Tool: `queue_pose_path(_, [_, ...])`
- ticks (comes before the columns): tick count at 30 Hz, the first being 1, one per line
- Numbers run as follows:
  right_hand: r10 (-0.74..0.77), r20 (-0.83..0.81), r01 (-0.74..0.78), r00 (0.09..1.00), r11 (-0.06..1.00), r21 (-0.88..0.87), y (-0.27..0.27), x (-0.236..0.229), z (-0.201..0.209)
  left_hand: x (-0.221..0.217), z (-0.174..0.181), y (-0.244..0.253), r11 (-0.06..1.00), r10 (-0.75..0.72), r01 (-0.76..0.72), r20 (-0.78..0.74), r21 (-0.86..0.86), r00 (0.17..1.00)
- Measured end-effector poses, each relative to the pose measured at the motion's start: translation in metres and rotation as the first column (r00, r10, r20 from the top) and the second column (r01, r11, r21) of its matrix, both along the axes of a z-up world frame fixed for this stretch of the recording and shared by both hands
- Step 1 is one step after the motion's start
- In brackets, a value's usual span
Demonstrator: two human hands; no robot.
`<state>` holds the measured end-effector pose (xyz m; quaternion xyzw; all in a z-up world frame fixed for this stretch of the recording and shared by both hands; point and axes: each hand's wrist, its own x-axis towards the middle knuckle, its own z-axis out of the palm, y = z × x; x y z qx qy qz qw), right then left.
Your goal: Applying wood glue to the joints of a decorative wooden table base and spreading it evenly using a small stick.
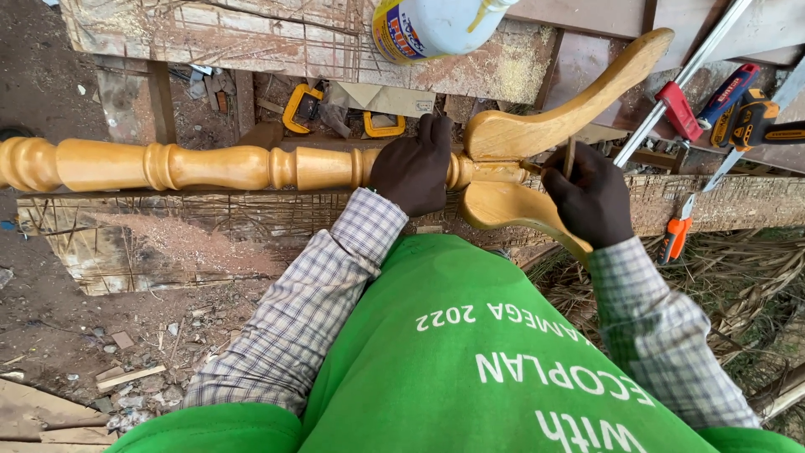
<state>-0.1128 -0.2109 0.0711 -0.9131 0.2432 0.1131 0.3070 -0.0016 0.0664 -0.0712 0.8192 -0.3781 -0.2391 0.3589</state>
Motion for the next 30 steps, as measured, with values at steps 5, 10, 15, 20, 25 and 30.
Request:
queue_pose_path(5, [0.088,-0.101,-0.087,0.991,0.996,0.007,0.000,0.027,-0.010,-0.001,-0.007,-0.002,1.000,0.014,-0.015,0.054,0.009,0.998])
queue_pose_path(10, [0.045,-0.142,-0.033,0.989,0.996,0.087,0.030,0.042,-0.007,0.000,-0.005,-0.002,1.000,0.011,-0.012,0.045,0.006,0.999])
queue_pose_path(15, [-0.067,-0.125,0.094,0.990,0.971,0.220,0.068,0.046,0.005,-0.002,0.001,-0.002,0.999,0.028,-0.031,0.089,0.029,0.996])
queue_pose_path(20, [-0.143,-0.028,0.141,0.989,0.890,0.434,0.062,0.032,-0.005,-0.002,0.001,-0.002,0.999,0.030,-0.033,0.103,0.020,0.994])
queue_pose_path(25, [-0.122,0.122,0.034,0.985,0.832,0.553,0.045,0.009,-0.006,-0.002,0.003,-0.001,0.999,0.035,-0.036,0.088,0.013,0.996])
queue_pose_path(30, [-0.017,0.136,-0.044,0.991,0.900,0.434,0.047,-0.001,0.005,-0.003,-0.002,-0.004,0.999,0.028,-0.030,0.087,0.025,0.996])
